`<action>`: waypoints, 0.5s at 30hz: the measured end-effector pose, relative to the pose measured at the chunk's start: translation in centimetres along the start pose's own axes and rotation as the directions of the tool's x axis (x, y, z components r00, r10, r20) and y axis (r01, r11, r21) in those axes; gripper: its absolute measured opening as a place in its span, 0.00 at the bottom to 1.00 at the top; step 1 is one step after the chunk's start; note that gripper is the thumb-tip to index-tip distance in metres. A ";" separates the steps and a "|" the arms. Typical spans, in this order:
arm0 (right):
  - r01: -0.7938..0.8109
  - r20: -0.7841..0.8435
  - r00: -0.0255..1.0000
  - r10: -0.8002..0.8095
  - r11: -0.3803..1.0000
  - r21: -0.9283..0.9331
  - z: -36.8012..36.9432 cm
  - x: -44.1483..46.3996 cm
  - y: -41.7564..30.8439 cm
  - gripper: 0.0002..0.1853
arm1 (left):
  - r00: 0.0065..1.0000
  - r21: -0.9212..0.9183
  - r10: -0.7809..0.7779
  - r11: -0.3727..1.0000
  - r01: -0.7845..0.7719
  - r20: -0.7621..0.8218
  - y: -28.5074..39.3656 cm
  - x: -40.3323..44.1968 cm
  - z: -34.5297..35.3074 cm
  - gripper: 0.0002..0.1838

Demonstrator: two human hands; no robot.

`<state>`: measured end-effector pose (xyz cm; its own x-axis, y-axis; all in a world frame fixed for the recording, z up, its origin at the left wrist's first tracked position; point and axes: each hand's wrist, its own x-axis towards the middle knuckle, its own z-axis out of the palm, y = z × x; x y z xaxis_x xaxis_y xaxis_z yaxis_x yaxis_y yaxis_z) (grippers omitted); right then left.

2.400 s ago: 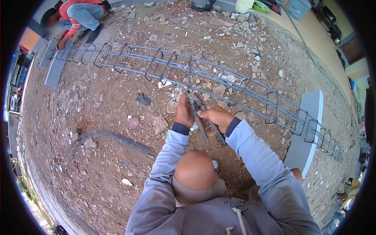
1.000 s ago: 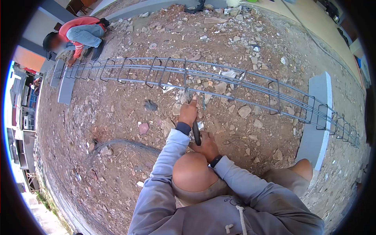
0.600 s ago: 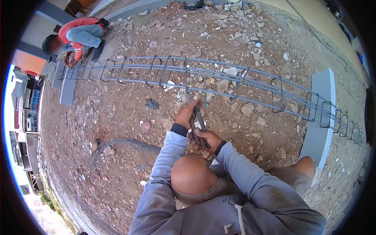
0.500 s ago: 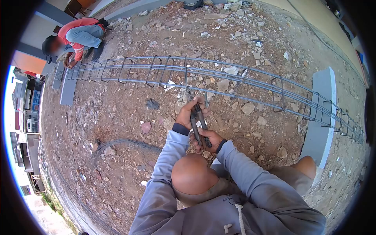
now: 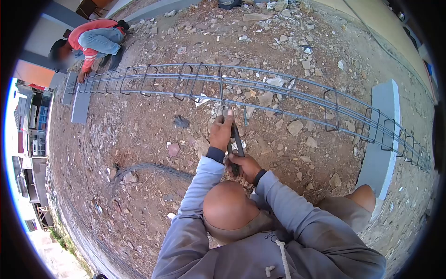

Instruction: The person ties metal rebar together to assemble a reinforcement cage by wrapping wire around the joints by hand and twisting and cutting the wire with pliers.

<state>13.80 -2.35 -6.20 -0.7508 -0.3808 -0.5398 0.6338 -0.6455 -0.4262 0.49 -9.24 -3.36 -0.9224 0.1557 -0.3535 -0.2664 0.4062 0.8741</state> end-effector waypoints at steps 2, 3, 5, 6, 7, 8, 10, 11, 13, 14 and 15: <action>-0.108 0.253 0.965 0.073 0.986 0.127 -1.1 -1.3 -1.2 0.20 | 0.947 -0.425 -0.107 0.875 0.234 0.303 0.7 -0.3 -1.0 0.25; -0.114 0.275 0.958 0.078 0.986 0.120 -1.1 -1.5 -1.4 0.21 | 0.928 -0.485 -0.122 0.824 0.292 0.353 0.8 -0.3 -0.4 0.27; -0.119 0.269 0.959 0.090 0.988 0.095 -1.2 -1.6 -1.6 0.22 | 0.893 -0.646 -0.088 0.660 0.384 0.441 0.9 -0.7 0.0 0.26; -0.110 0.217 0.971 0.099 0.993 0.039 -1.0 -1.6 -1.9 0.22 | 0.874 -0.706 -0.063 0.563 0.430 0.482 1.3 -1.0 0.0 0.26; -0.107 0.164 0.981 0.108 0.994 -0.015 -0.6 -1.8 -2.1 0.22 | 0.846 -0.701 -0.003 0.558 0.444 0.534 0.1 -0.4 -0.3 0.22; -0.104 0.110 0.988 0.112 0.992 -0.073 -0.3 -1.8 -2.4 0.21 | 0.833 -0.676 -0.014 0.577 0.459 0.554 -0.3 -0.2 -0.5 0.21; 0.032 -0.124 0.987 -0.100 0.887 -0.462 -0.1 -1.5 -2.6 0.21 | 0.806 -0.626 -0.034 0.611 0.484 0.590 0.2 0.2 -0.7 0.19; 0.049 -0.201 0.953 -0.227 0.770 -0.636 0.0 -1.4 -2.3 0.22 | 0.875 -0.566 -0.170 0.704 0.430 0.453 0.3 0.2 0.0 0.19; 0.091 -0.241 0.844 -0.480 0.570 -0.817 1.4 -1.7 -1.4 0.23 | 0.927 -0.459 -0.209 0.821 0.340 0.312 0.6 0.2 0.5 0.20; 0.089 -0.229 0.765 -0.602 0.451 -0.888 2.3 -1.7 -0.9 0.23 | 0.947 -0.392 -0.213 0.871 0.296 0.242 0.8 0.3 0.8 0.20; 0.000 -0.300 0.737 -0.605 0.444 -0.896 2.8 -0.9 0.1 0.26 | 0.959 -0.375 -0.216 0.887 0.271 0.183 0.6 0.4 1.3 0.21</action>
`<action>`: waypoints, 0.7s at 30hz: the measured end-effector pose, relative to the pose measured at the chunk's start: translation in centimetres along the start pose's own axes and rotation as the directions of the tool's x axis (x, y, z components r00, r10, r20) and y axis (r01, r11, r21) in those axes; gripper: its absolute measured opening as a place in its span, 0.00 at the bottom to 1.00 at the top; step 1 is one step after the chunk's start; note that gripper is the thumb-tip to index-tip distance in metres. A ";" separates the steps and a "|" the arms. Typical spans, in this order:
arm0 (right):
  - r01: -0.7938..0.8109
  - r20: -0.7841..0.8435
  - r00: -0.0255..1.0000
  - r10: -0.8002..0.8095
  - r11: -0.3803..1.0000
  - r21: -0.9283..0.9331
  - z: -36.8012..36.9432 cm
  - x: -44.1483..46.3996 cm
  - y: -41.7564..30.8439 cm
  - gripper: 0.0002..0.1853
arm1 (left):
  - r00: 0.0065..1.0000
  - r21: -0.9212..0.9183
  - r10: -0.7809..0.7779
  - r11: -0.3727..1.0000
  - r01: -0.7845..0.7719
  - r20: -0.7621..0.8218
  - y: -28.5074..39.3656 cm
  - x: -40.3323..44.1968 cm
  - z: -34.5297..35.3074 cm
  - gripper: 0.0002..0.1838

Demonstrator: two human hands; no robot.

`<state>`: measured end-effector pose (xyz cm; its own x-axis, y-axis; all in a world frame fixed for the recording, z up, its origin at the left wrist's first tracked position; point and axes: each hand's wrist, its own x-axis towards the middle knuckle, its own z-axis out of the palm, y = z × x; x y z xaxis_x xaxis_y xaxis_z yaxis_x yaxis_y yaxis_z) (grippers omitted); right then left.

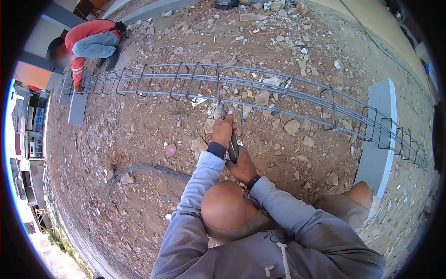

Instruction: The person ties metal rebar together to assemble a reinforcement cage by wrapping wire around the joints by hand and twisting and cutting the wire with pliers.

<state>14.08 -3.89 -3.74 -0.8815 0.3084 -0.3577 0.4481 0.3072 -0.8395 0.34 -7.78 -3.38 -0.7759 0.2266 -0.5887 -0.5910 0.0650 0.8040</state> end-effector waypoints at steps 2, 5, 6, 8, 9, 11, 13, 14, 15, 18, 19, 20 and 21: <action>-0.083 -0.050 0.995 0.084 0.996 0.008 2.3 0.7 0.5 0.24 | 0.996 0.163 0.028 0.986 -0.015 -0.080 -1.1 0.7 -0.2 0.21; -0.103 -0.014 0.994 0.109 0.965 0.243 3.5 1.7 1.3 0.15 | 0.933 0.442 0.287 0.881 -0.168 -0.217 -3.8 3.2 -0.9 0.21; -0.095 0.044 0.995 0.085 0.926 0.366 4.2 2.3 2.3 0.14 | 0.936 0.412 0.292 0.891 -0.191 -0.196 -4.0 3.0 -1.2 0.21; -0.383 0.399 0.900 0.173 0.750 0.539 1.4 1.9 1.2 0.11 | 0.975 0.215 0.209 0.958 -0.188 -0.079 -2.5 1.3 -1.5 0.21; -0.446 0.503 0.857 0.115 0.656 0.609 0.5 2.0 1.3 0.12 | 0.989 0.047 0.140 0.989 -0.142 0.039 -1.0 0.4 -1.6 0.20; -0.580 0.663 0.747 -0.045 0.444 0.683 -0.9 2.1 1.8 0.15 | 0.983 -0.149 0.054 0.988 -0.028 0.174 -0.1 -0.3 -1.5 0.20; -0.686 0.735 0.635 -0.237 0.263 0.678 -1.2 2.5 2.7 0.19 | 0.952 -0.317 -0.002 0.943 0.104 0.307 1.2 -1.8 -0.9 0.20; -0.696 0.737 0.616 -0.279 0.245 0.675 -1.3 2.7 2.7 0.20 | 0.930 -0.408 -0.037 0.892 0.196 0.367 1.9 -2.7 -0.2 0.18; -0.708 0.736 0.596 -0.319 0.224 0.670 -1.3 2.7 2.6 0.22 | 0.888 -0.430 -0.011 0.872 0.233 0.460 1.2 -2.0 -0.8 0.17; -0.719 0.784 0.613 -0.094 0.344 0.604 -1.6 2.5 2.2 0.21 | 0.855 -0.359 -0.039 0.897 0.258 0.517 -0.5 0.1 -2.3 0.17; -0.636 0.714 0.699 -0.037 0.424 0.644 -1.6 2.6 2.1 0.20 | 0.916 -0.240 -0.108 0.947 0.214 0.387 -0.3 0.2 -2.1 0.18; -0.549 0.631 0.776 0.011 0.504 0.667 -1.2 2.3 2.0 0.19 | 0.958 -0.111 -0.157 0.976 0.187 0.240 -0.1 0.4 -1.9 0.18; -0.462 0.538 0.841 0.050 0.583 0.668 -0.7 1.9 2.0 0.18 | 0.986 0.014 -0.094 0.996 0.093 0.141 -0.5 0.7 -1.8 0.19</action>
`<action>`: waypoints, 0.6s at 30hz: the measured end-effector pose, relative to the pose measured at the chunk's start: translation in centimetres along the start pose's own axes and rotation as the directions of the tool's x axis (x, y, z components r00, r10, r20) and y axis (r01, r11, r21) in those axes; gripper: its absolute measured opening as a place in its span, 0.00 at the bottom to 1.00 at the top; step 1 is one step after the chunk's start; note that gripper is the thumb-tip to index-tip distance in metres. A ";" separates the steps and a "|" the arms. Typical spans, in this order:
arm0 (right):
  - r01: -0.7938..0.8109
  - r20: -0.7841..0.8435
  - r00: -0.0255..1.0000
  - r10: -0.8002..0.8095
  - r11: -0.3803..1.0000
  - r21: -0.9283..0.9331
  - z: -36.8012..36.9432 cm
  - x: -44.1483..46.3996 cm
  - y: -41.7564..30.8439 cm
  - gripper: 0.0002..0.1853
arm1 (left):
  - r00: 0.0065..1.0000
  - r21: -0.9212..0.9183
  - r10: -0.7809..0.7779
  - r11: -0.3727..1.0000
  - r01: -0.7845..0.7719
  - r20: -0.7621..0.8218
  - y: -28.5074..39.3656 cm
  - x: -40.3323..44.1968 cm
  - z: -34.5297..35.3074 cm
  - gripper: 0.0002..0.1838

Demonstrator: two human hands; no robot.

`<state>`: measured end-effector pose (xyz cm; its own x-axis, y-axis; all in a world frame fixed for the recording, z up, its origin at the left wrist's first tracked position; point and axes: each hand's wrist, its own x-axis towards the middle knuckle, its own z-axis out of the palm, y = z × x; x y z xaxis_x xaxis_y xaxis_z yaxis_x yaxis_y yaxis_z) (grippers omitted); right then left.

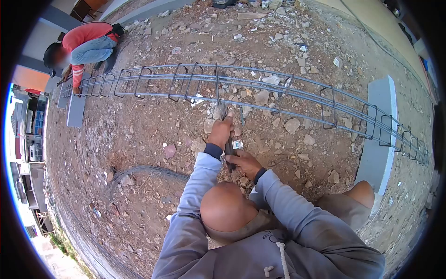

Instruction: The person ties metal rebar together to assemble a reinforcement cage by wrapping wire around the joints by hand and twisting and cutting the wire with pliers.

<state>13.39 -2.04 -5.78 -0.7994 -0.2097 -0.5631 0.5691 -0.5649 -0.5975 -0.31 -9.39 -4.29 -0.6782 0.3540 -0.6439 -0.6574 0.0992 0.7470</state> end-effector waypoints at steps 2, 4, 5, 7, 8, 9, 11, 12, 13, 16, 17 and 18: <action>0.181 -0.136 0.955 -0.263 0.881 -0.437 0.6 1.3 2.4 0.18 | 0.972 0.292 0.160 0.951 -0.106 -0.170 -1.5 1.3 0.2 0.21; 0.205 -0.238 0.783 -0.574 0.600 -0.773 1.7 2.8 4.9 0.20 | 0.878 0.541 0.358 0.829 -0.142 -0.318 -2.3 1.6 1.0 0.25; 0.209 -0.355 0.783 -0.512 0.752 -0.625 2.0 3.4 5.2 0.17 | 0.821 0.637 0.459 0.755 -0.158 -0.340 -1.9 0.9 1.6 0.27; 0.283 -0.340 0.807 -0.483 0.822 -0.494 1.7 4.9 5.8 0.16 | 0.730 0.770 0.583 0.625 -0.124 -0.356 -1.3 0.0 2.1 0.30; 0.314 -0.331 0.819 -0.468 0.849 -0.424 1.3 5.7 6.2 0.15 | 0.708 0.810 0.608 0.580 -0.085 -0.360 -1.3 -0.1 2.3 0.31; 0.082 -0.389 0.892 -0.231 0.928 -0.363 2.1 3.6 3.2 0.16 | 0.687 0.844 0.630 0.534 -0.045 -0.362 -1.3 -0.2 2.3 0.31; 0.028 -0.072 0.997 -0.031 0.998 -0.050 0.6 2.1 1.1 0.15 | 0.845 0.639 0.420 0.759 -0.126 -0.332 -0.5 -0.9 1.4 0.31; -0.037 0.108 0.994 0.026 0.994 0.101 -0.1 1.6 0.4 0.15 | 0.908 0.511 0.316 0.848 -0.140 -0.276 0.2 -1.2 0.8 0.31; -0.096 0.167 0.984 0.060 0.972 0.212 -0.3 1.2 -0.1 0.14 | 0.954 0.340 0.236 0.926 -0.162 -0.186 0.6 -1.7 0.4 0.28; -0.190 0.312 0.944 0.110 0.952 0.239 -1.2 1.1 -0.6 0.17 | 0.991 -0.039 0.136 0.990 -0.136 0.011 -0.2 -1.0 0.0 0.31; -0.157 0.251 0.962 0.108 0.971 0.183 -1.5 1.7 0.0 0.16 | 0.994 -0.097 0.111 0.989 -0.108 0.024 -0.5 -0.7 0.0 0.32; -0.123 0.182 0.976 0.118 0.992 0.019 -1.4 1.8 -0.4 0.16 | 0.992 -0.125 0.122 0.985 -0.116 0.039 -0.7 -0.5 -0.3 0.32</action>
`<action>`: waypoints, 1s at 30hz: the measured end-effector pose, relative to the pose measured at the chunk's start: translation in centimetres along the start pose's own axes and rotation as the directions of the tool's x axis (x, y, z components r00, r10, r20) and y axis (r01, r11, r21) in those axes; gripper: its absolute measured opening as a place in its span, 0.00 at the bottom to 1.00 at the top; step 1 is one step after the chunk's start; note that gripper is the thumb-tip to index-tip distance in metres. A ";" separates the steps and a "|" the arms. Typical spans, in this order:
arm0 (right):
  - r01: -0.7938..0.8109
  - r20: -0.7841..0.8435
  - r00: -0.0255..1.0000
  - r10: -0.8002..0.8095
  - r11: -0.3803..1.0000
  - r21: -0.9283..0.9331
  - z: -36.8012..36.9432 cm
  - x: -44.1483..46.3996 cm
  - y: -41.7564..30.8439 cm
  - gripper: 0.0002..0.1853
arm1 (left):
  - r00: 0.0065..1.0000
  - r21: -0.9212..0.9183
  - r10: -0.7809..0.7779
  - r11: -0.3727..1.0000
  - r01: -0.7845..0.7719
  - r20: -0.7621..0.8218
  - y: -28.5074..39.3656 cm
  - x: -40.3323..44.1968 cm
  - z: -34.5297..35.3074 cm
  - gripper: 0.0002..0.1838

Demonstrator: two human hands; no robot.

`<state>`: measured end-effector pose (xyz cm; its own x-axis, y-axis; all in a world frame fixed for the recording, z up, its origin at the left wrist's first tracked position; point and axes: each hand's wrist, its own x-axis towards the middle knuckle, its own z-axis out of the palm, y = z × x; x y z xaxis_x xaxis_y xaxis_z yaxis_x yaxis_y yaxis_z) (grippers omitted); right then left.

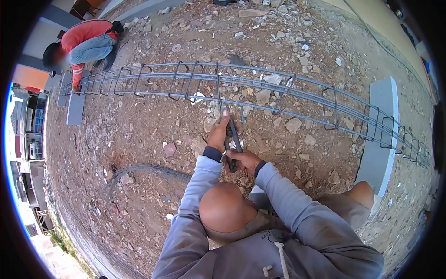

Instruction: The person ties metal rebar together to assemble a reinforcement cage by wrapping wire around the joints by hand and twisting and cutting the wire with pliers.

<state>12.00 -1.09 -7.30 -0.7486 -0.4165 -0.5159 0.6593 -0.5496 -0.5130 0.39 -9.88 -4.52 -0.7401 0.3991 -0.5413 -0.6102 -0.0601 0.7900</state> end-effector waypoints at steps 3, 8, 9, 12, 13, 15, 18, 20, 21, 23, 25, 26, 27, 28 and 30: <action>0.042 -0.205 0.968 -0.147 0.895 -0.445 0.0 -0.2 -0.6 0.18 | 0.997 -0.098 0.019 0.995 -0.012 0.071 -0.8 0.4 -0.7 0.31; 0.032 -0.295 0.648 -0.703 0.412 -0.911 1.2 -0.8 -0.6 0.25 | 0.971 -0.197 0.092 0.979 -0.049 0.220 -0.8 0.6 -1.1 0.30; 0.024 -0.301 0.667 -0.681 0.423 -0.906 1.2 -0.8 -0.7 0.25 | 0.968 -0.207 0.098 0.977 -0.050 0.230 -0.7 0.7 -1.1 0.29; 0.048 -0.315 0.723 -0.615 0.500 -0.865 1.4 -0.9 -0.8 0.25 | 0.965 -0.226 0.106 0.973 -0.051 0.241 -0.5 0.6 -1.3 0.29; 0.094 -0.311 0.739 -0.598 0.549 -0.831 1.5 -0.9 -1.0 0.25 | 0.966 -0.223 0.110 0.973 -0.056 0.235 -0.4 0.6 -1.2 0.28; 0.188 -0.292 0.771 -0.566 0.640 -0.745 1.7 -0.7 -1.0 0.24 | 0.969 -0.229 0.113 0.971 -0.061 0.218 -0.4 0.9 -1.3 0.28; 0.292 -0.253 0.859 -0.444 0.833 -0.470 1.7 -0.1 -0.5 0.20 | 0.977 -0.238 0.102 0.970 -0.056 0.186 -1.0 1.1 -1.4 0.27; 0.255 -0.186 0.944 -0.271 0.961 -0.102 0.8 1.0 0.4 0.18 | 0.980 -0.216 0.094 0.975 -0.054 0.176 -0.7 0.9 -1.4 0.27; 0.204 -0.175 0.963 -0.203 0.979 -0.012 1.1 0.5 -0.3 0.17 | 0.978 -0.241 0.093 0.969 -0.046 0.188 -0.3 0.5 -1.2 0.25; 0.094 -0.140 0.988 -0.070 0.982 0.166 2.1 -1.3 -2.2 0.17 | 0.975 -0.325 0.059 0.946 0.014 0.215 0.2 -0.1 -0.6 0.24; 0.091 -0.040 0.996 -0.084 0.969 0.229 1.3 -1.2 -2.0 0.18 | 0.964 -0.378 0.019 0.922 0.086 0.265 0.3 0.1 -0.2 0.22; 0.088 0.010 0.996 -0.093 0.962 0.258 0.8 -1.2 -2.1 0.19 | 0.955 -0.392 -0.005 0.911 0.126 0.296 0.2 0.2 -0.1 0.20; 0.058 0.066 0.995 -0.080 0.958 0.280 0.6 -1.6 -2.4 0.19 | 0.945 -0.404 -0.029 0.899 0.166 0.325 0.1 0.3 -0.1 0.19; 0.025 0.125 0.990 -0.066 0.953 0.301 0.4 -1.9 -2.7 0.20 | 0.920 -0.437 -0.024 0.875 0.208 0.391 0.1 0.4 0.0 0.17; -0.009 0.130 0.991 -0.026 0.965 0.264 0.6 -1.9 -2.6 0.22 | 0.859 -0.490 -0.003 0.821 0.294 0.511 0.4 0.7 0.6 0.16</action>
<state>11.62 0.72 -4.62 -0.7681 -0.4925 -0.4092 0.6245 -0.7173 -0.3090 -0.16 -9.11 -4.41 -0.4896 0.8111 -0.3201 -0.8570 -0.3800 0.3480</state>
